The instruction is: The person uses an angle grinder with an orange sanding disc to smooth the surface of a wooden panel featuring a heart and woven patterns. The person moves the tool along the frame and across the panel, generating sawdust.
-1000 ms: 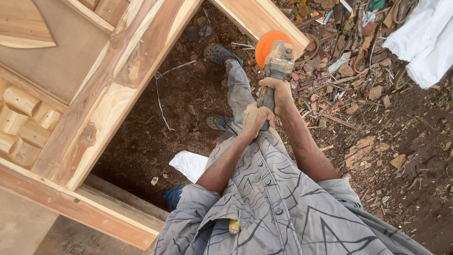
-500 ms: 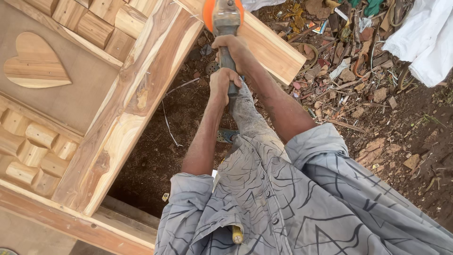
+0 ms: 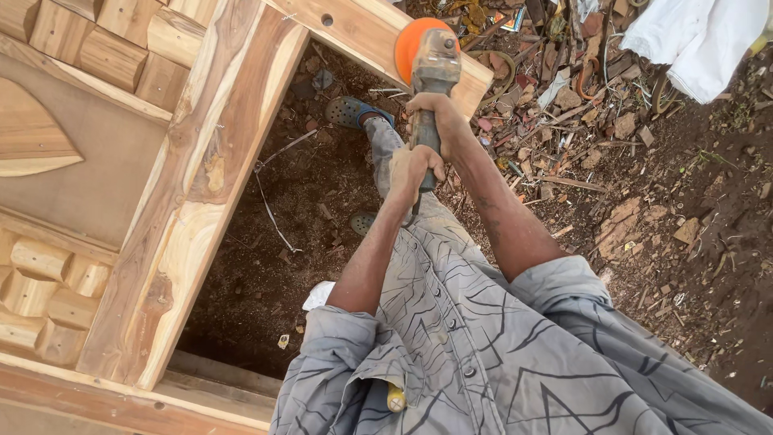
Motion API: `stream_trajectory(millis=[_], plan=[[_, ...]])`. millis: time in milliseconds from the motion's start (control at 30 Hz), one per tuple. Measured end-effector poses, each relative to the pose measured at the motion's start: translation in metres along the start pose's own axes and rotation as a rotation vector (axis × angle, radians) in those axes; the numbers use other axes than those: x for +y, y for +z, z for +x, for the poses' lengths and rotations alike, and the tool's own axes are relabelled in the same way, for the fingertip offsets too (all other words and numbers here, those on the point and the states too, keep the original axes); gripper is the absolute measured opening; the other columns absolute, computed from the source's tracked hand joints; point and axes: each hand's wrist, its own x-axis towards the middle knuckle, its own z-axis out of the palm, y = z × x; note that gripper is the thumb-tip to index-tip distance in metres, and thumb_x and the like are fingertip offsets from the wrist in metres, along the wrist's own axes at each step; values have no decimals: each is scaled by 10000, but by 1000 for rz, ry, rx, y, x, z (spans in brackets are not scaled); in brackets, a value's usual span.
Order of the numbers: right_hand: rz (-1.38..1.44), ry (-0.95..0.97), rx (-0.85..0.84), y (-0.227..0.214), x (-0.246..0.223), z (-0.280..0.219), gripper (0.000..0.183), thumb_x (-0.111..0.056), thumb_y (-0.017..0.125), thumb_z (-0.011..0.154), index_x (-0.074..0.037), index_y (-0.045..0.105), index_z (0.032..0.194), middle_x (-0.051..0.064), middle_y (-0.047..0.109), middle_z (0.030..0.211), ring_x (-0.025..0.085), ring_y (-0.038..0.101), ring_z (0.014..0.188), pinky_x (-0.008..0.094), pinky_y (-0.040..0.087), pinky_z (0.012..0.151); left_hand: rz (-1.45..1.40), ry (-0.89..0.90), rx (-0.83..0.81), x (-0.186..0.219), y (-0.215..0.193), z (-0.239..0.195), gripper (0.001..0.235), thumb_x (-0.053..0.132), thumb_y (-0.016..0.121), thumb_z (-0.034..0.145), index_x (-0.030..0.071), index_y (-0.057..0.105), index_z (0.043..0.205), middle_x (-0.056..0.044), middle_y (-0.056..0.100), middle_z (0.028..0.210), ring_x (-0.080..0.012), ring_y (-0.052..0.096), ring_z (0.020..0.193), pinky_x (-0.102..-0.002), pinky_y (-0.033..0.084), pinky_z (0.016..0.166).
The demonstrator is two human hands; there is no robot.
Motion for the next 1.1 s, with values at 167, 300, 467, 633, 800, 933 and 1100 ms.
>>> stream_trajectory(millis=[167, 300, 467, 633, 800, 933, 1100], plan=[[165, -44, 159, -83, 15, -49, 266, -160, 715, 776, -19, 587, 962, 113, 639, 717, 243, 638, 565, 412, 582, 526, 290, 35, -124, -17, 56, -37, 304, 126, 746, 443, 7, 750, 723, -158, 713, 688, -270, 683, 655, -332, 546, 635], [115, -70, 152, -78, 20, -50, 277, -159, 699, 755, -5, 616, 970, 110, 642, 705, 243, 647, 561, 430, 579, 503, 231, 11, -166, -21, 48, -39, 227, 138, 720, 478, 13, 747, 665, -136, 721, 656, -252, 723, 631, -331, 559, 615], [-37, -102, -43, 12, -3, 15, 291, -175, 743, 744, 10, 633, 939, 107, 633, 711, 220, 632, 556, 380, 554, 512, -85, 32, 13, 1, -13, 7, 106, 67, 661, 543, -10, 710, 598, -110, 694, 611, -201, 645, 523, -312, 487, 495], [-166, -109, -215, 122, -22, 54, 299, -167, 763, 725, 10, 655, 940, 84, 641, 717, 170, 631, 561, 320, 555, 534, -476, 125, 8, 24, -92, 50, 120, 45, 569, 660, -16, 656, 604, -122, 645, 582, -211, 616, 475, -325, 493, 474], [-248, -143, -155, 132, -1, 31, 297, -112, 779, 681, 23, 649, 912, 81, 637, 698, 173, 633, 541, 329, 567, 519, -529, 53, -9, -6, -103, 33, 72, -7, 565, 608, -52, 616, 587, -154, 635, 589, -252, 590, 442, -383, 490, 438], [-217, -110, -98, 69, 26, -8, 260, -122, 755, 721, 8, 608, 891, 86, 629, 668, 189, 625, 528, 362, 538, 481, -272, 39, 95, -40, -51, -4, 107, -14, 636, 552, -31, 675, 650, -143, 676, 627, -202, 627, 484, -325, 502, 487], [-47, -73, 101, -21, 45, -51, 247, -134, 744, 763, 22, 668, 938, 102, 656, 706, 211, 647, 568, 381, 568, 524, 83, -25, 45, -54, 12, -44, 276, 79, 720, 430, -42, 726, 678, -167, 714, 666, -258, 689, 611, -345, 536, 573]])
